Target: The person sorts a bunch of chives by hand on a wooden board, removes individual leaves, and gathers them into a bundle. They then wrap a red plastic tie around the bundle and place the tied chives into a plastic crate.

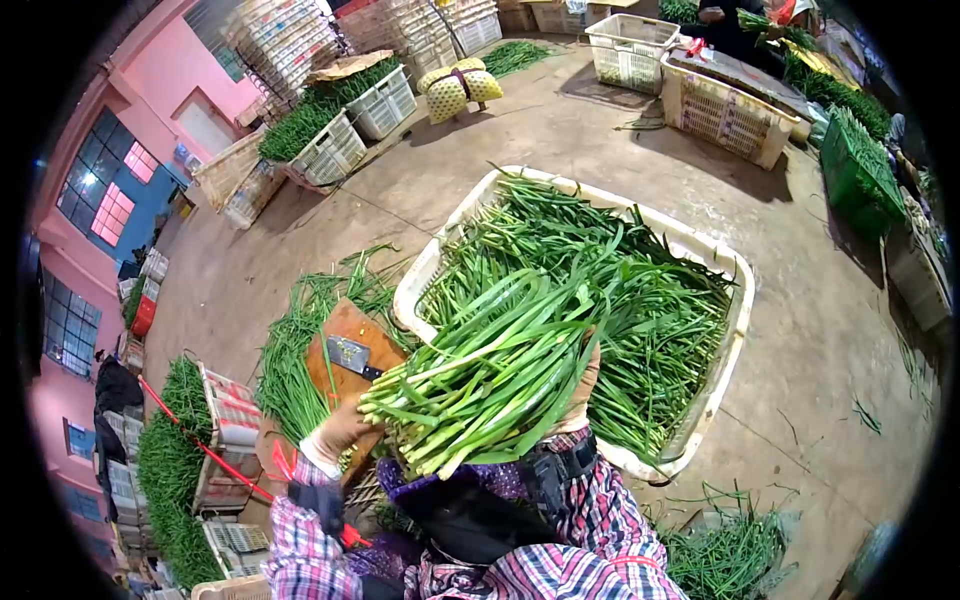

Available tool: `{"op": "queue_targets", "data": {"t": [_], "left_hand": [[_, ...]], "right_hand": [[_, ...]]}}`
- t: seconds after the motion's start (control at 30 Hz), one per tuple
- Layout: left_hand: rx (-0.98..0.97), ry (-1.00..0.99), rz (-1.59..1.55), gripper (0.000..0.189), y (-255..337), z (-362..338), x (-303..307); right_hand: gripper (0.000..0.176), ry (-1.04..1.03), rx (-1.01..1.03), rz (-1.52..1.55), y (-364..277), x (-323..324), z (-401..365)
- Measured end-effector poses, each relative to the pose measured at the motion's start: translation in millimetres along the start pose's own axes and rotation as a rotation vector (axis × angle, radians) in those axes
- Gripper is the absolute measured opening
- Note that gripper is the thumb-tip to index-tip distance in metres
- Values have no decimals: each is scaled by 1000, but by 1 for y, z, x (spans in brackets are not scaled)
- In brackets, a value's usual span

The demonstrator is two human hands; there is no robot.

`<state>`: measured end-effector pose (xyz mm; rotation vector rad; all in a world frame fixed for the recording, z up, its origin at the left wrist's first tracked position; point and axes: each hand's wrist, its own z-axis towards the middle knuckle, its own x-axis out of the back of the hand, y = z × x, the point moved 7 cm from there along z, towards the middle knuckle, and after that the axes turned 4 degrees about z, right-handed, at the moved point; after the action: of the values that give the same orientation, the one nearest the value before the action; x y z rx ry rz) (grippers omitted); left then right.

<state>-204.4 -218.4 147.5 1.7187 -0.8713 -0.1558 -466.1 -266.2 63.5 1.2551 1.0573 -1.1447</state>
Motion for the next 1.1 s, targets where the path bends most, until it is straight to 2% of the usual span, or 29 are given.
{"op": "queue_targets", "data": {"t": [0.07,0.13,0.17,0.2,0.27,0.3,0.33,0.4,0.47,0.53,0.57,0.6,0.67,0.7,0.73,0.8,0.83,0.87,0.93,0.97,1.0,1.03,1.07,1.1], "left_hand": [[-81,-143,-519,56,5,10,22],[0,-151,-760,64,10,23,26],[56,-171,-679,74,1,31,27],[30,-265,-686,82,21,33,19],[31,-340,-625,90,52,28,10],[47,-263,-597,94,60,22,13],[53,-290,-554,95,68,14,19],[49,-133,-490,87,75,-4,32],[153,-161,-312,71,54,-27,48],[90,-119,-218,67,48,-47,55],[27,-75,-197,65,46,-57,56],[62,-14,-162,66,67,-74,51],[26,190,61,72,59,-94,49],[148,250,133,76,55,-108,48],[195,347,64,77,35,-120,47],[68,472,178,78,27,-135,44],[27,612,227,81,42,-152,37],[-33,612,63,82,25,-153,32],[177,619,196,82,41,-179,22],[90,718,180,84,23,-186,21],[-74,763,180,79,18,-192,16],[-41,731,282,74,2,-193,13],[-4,696,380,69,-16,-196,9],[-102,731,365,61,-7,-203,4]], "right_hand": [[38,-39,-27,1,8,10,2],[38,-93,-61,3,20,17,2],[37,-123,-89,16,27,20,2],[37,-132,-93,9,33,1,-1],[31,195,-155,52,63,-40,-24],[32,189,-233,53,76,-56,-31],[32,184,-246,51,86,-60,-32],[36,-26,-461,60,120,-82,-35],[36,217,-546,-160,151,-75,-40],[32,100,-655,-151,181,-90,-50],[31,117,-639,-248,192,-95,-56],[31,79,-633,-355,205,-91,-59],[33,64,-716,-480,227,-87,-73],[35,81,-718,-485,234,-94,-84],[35,65,-743,-486,244,-95,-92],[32,41,-731,-606,258,-79,-107],[32,-213,-595,-811,262,-84,-108],[34,-90,-802,-702,271,-68,-120],[32,-394,-658,-918,272,-78,-130],[32,-322,-683,-917,275,-71,-132],[32,-247,-705,-915,277,-67,-137],[38,-286,-718,-990,273,-91,-146],[46,-296,-802,-960,281,-75,-150],[47,-383,-751,-1017,284,-78,-152]]}}
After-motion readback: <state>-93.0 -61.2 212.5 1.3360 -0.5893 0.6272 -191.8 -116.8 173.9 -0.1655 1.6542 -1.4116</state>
